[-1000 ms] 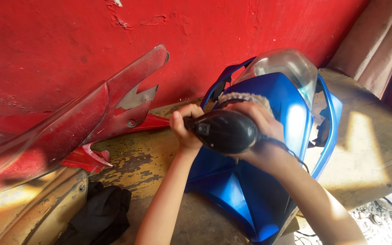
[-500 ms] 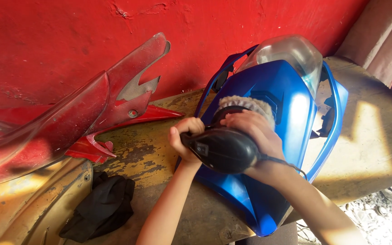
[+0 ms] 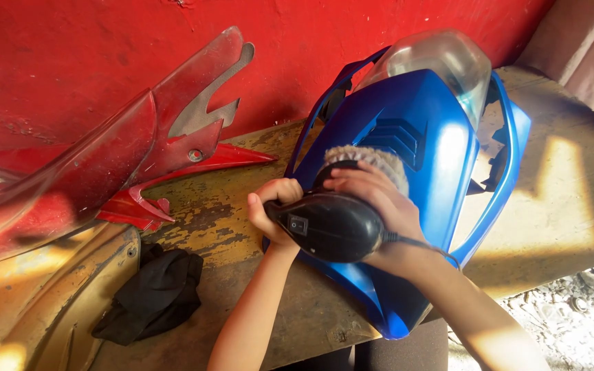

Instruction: The person uses a handheld electric polisher with a buffing pad to polish the surface of a blue motorcycle fairing. The fairing is placed on a wooden workbench, and the person moves the tool across the plastic surface to smooth and shine it.

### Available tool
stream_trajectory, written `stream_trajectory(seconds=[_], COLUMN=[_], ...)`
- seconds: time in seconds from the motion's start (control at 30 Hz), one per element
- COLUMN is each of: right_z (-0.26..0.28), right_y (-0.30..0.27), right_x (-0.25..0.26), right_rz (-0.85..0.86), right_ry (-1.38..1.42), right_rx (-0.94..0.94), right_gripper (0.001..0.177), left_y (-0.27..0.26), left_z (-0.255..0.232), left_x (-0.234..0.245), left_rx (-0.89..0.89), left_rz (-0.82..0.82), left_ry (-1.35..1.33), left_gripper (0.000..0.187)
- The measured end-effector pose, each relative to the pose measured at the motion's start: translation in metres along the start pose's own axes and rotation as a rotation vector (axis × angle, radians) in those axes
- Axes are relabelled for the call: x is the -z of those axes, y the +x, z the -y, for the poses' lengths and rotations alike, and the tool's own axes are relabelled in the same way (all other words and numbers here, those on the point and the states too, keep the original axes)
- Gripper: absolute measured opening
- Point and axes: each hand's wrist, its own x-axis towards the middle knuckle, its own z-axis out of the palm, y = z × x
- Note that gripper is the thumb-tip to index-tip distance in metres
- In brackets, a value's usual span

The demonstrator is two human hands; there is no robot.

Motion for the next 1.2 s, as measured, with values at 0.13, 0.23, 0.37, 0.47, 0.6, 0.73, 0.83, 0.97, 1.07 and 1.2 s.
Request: stream_trajectory(seconds=[0.13, 0.23, 0.37, 0.47, 0.6, 0.73, 0.83, 0.97, 1.07, 1.2], right_z=[-0.001, 0.000, -0.005, -0.001, 0.006, 0.003, -0.010, 0.018, 0.021, 0.022], right_y=[-0.019, -0.023, -0.019, -0.026, -0.045, -0.064, -0.074, -0.065, -0.085, -0.106], right_x=[0.004, 0.011, -0.003, -0.008, 0.000, -0.002, -0.034, -0.022, -0.018, -0.017], right_rz=[-0.007, -0.042, -0.111, -0.101, -0.143, -0.226, -0.327, -0.272, -0.241, -0.327], right_ry=[0.042, 0.086, 0.004, 0.077, 0.203, 0.151, 0.144, 0.132, 0.187, 0.209], right_rx=[0.023, 0.011, 0.083, 0.072, -0.025, -0.046, -0.003, 0.052, 0.018, -0.097], right_gripper=[0.059, 0.057, 0.057, 0.058, 0.052, 0.048, 0.033, 0.035, 0.032, 0.029], left_y=[-0.011, -0.001, 0.002, -0.007, -0.014, -0.012, -0.011, -0.021, -0.036, -0.048], left_z=[-0.013, -0.021, -0.012, -0.016, -0.047, -0.062, -0.053, -0.059, -0.066, -0.077], left_x=[-0.009, -0.024, -0.015, -0.007, -0.028, -0.046, -0.035, -0.033, -0.038, -0.050], left_rx=[-0.023, -0.081, -0.089, -0.102, -0.097, -0.120, -0.148, -0.136, -0.153, -0.119], left_rz=[0.025, 0.056, 0.106, 0.077, 0.110, 0.195, 0.196, 0.127, 0.127, 0.213], left_ry=[0.018, 0.197, 0.085, 0.071, 0.277, 0.475, 0.330, 0.212, 0.170, 0.308], left_gripper=[0.068, 0.070, 0.070, 0.070, 0.069, 0.068, 0.067, 0.065, 0.067, 0.068])
